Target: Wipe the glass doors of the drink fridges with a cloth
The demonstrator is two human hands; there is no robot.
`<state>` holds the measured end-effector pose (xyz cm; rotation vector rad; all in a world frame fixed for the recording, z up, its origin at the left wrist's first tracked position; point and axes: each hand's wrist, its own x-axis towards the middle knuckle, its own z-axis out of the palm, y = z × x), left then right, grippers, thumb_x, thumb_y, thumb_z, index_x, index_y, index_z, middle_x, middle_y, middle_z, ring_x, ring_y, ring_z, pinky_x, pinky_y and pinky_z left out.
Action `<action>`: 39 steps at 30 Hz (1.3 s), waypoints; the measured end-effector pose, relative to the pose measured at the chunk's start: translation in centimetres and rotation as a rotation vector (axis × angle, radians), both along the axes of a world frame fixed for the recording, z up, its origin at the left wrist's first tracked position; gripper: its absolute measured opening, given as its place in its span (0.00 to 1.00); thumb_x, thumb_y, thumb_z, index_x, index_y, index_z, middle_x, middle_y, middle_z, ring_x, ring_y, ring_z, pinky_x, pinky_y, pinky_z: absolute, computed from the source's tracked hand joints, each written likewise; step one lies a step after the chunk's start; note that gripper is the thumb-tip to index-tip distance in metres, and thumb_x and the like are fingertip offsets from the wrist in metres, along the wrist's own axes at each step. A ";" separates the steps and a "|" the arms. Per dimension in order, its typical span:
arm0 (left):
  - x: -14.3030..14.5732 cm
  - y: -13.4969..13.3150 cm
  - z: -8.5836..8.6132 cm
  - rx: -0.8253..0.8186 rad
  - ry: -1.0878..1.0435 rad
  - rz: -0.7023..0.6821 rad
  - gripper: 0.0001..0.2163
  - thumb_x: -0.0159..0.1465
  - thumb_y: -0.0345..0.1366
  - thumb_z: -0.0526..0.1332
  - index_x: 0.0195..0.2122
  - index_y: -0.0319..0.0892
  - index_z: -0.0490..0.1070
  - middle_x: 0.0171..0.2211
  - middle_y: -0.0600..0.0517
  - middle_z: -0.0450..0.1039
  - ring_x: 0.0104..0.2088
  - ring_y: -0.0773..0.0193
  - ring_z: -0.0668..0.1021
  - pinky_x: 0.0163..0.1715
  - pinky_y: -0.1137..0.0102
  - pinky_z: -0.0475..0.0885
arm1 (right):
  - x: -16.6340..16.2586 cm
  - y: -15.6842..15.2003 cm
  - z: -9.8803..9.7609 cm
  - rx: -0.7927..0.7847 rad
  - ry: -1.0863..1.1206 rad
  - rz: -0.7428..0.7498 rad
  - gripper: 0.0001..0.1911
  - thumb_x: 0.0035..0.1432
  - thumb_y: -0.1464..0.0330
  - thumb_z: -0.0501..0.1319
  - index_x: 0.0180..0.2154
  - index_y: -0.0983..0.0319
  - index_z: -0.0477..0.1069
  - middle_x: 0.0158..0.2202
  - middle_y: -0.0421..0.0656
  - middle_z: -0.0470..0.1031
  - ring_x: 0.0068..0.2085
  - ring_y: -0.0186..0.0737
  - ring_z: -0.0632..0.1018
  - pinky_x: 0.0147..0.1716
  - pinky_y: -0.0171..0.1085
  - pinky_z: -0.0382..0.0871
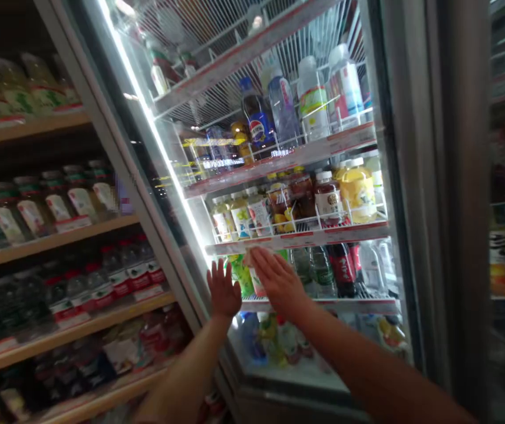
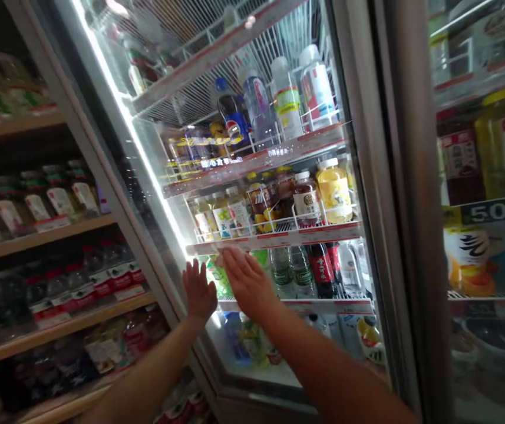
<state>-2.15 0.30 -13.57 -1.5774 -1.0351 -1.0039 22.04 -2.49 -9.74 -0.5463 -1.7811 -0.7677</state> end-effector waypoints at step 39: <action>1.7 0.2 0.0 -0.396 -0.235 -0.177 0.35 0.72 0.61 0.40 0.73 0.46 0.54 0.75 0.47 0.47 0.76 0.50 0.40 0.72 0.46 0.25 | 8.3 0.0 -1.8 0.034 0.013 -0.167 0.29 0.73 0.73 0.45 0.72 0.61 0.53 0.70 0.48 0.64 0.73 0.45 0.59 0.70 0.53 0.58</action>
